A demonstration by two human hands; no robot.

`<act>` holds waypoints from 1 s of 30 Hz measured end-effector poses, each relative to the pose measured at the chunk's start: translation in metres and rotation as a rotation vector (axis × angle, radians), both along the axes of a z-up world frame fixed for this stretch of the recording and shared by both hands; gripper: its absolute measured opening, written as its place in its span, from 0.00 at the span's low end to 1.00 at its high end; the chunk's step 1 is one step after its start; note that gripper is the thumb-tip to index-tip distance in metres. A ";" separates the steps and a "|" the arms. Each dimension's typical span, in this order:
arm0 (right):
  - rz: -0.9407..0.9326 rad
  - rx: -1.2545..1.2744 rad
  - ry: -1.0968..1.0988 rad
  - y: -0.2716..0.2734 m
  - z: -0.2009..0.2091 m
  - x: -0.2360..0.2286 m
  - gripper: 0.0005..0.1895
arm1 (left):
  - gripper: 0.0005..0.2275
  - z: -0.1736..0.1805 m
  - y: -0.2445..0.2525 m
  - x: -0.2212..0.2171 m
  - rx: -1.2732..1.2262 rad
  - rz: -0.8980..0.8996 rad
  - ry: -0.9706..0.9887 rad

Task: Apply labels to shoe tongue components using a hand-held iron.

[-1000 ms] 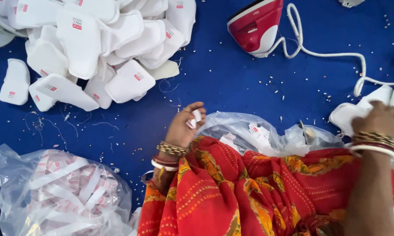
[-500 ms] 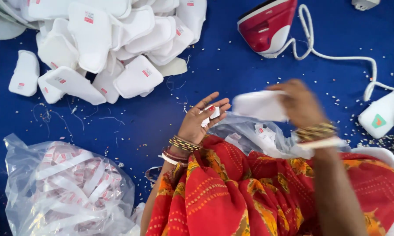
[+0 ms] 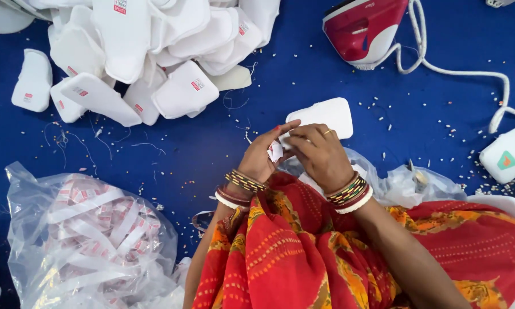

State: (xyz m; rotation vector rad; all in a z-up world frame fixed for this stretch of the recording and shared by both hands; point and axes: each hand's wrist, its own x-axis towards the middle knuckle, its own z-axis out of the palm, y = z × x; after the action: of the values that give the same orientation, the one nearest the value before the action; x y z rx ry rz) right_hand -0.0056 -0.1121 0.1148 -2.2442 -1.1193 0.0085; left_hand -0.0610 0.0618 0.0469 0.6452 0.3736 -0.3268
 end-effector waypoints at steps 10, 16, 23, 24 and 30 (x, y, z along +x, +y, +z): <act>-0.367 0.229 0.903 -0.016 -0.034 0.008 0.12 | 0.19 -0.026 -0.014 0.001 -0.001 -0.065 -0.093; -0.454 0.134 0.773 -0.008 0.003 0.007 0.20 | 0.17 -0.034 -0.022 0.002 0.060 -0.034 -0.034; -0.416 0.165 0.736 -0.058 -0.048 0.032 0.10 | 0.12 -0.034 -0.015 0.016 0.070 0.066 0.079; -0.417 0.163 0.735 -0.064 -0.058 0.041 0.10 | 0.12 -0.044 -0.019 0.021 0.068 0.065 0.079; -0.593 0.183 0.762 -0.072 -0.107 0.070 0.10 | 0.11 -0.065 -0.051 0.051 0.664 -0.176 -0.058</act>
State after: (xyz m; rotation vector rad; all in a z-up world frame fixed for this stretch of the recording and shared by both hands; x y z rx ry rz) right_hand 0.0643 -0.1841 0.0081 -2.0307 -0.0438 0.4538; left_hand -0.0105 0.0105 -0.0181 1.3411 0.3703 -0.3511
